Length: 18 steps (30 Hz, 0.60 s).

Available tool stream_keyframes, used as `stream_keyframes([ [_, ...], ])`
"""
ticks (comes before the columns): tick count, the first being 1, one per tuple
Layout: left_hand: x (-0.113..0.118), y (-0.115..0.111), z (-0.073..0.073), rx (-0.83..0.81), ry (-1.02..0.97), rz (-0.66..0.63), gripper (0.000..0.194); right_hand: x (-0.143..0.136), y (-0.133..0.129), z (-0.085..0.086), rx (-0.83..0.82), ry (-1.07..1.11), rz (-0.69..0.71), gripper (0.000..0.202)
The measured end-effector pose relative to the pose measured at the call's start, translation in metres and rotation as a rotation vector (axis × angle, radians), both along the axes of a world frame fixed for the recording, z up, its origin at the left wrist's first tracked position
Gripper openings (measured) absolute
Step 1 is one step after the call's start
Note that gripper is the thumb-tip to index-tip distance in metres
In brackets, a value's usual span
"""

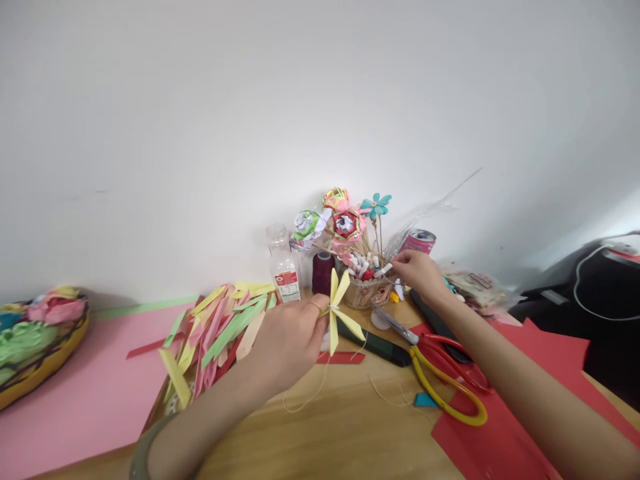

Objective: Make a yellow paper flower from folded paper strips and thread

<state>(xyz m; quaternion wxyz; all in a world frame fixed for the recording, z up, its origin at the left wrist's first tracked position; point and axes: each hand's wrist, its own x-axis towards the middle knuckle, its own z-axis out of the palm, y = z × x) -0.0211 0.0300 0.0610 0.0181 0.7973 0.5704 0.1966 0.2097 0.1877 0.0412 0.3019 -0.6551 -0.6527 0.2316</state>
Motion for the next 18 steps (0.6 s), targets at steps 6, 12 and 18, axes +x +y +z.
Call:
stream_keyframes([
  [6,0.004,-0.003,0.002,0.004,0.085,-0.034,0.022,0.009,-0.012,0.015,0.109,-0.143,-0.01,0.025],
  [12,0.017,-0.008,0.0,-0.168,0.209,-0.104,0.019,-0.001,-0.099,0.025,0.426,-0.198,0.121,0.018],
  [18,0.029,-0.012,-0.017,-0.179,0.257,-0.134,0.021,-0.031,-0.148,-0.006,0.412,-0.33,0.723,0.009],
])
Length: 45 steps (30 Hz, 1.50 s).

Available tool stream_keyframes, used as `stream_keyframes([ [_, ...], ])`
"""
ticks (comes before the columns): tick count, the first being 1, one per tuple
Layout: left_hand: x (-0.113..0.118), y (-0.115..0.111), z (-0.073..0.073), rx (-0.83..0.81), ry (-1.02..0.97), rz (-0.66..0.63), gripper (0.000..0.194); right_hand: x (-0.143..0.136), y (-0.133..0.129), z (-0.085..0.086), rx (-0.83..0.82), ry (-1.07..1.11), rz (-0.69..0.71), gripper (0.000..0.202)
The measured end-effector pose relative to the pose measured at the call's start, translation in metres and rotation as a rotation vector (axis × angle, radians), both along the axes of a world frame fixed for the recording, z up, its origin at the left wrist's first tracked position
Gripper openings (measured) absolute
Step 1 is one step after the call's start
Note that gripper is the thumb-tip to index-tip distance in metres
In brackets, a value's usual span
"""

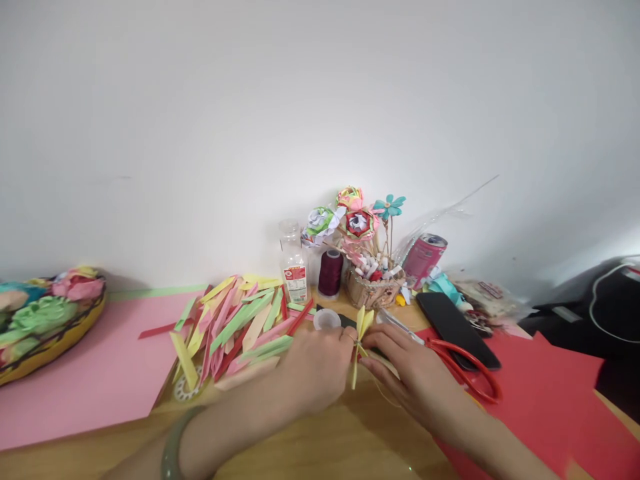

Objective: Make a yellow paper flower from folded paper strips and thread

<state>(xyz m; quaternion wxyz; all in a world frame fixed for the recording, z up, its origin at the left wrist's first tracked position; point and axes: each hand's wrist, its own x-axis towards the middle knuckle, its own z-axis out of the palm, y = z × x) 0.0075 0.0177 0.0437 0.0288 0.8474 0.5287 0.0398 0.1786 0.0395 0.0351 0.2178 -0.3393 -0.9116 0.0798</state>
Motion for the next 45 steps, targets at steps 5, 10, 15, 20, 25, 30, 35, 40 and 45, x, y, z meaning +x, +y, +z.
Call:
stream_keyframes([
  [5,-0.002,0.0,-0.01,0.027,0.03,-0.006,0.021,0.002,0.01,-0.016,0.204,0.074,-0.091,0.034],
  [10,-0.001,0.002,-0.019,0.038,0.003,-0.019,0.02,0.002,0.014,-0.014,0.213,-0.027,0.007,0.023],
  [15,0.003,0.003,-0.027,0.048,-0.024,-0.028,0.017,0.007,0.014,-0.007,0.29,-0.116,0.005,0.009],
  [20,0.011,-0.003,-0.03,0.075,-0.026,0.002,0.017,0.016,0.013,-0.012,0.217,-0.191,0.102,0.014],
  [25,0.018,-0.016,-0.024,0.023,-0.053,-0.047,0.021,0.027,0.006,-0.011,0.132,-0.189,0.204,0.016],
  [30,0.022,-0.03,-0.019,-0.03,-0.129,-0.055,0.022,0.036,0.004,-0.007,-0.018,-0.131,0.329,0.017],
  [35,0.019,-0.04,-0.024,-0.001,-0.207,-0.068,0.023,0.035,0.002,-0.013,-0.1,-0.022,0.459,0.023],
  [40,0.014,-0.054,-0.026,0.031,-0.212,-0.12,0.017,0.028,-0.005,-0.027,-0.057,-0.003,0.548,0.028],
  [45,0.01,-0.064,-0.035,0.031,-0.141,-0.17,0.014,0.025,-0.012,-0.04,-0.065,-0.041,0.635,0.033],
])
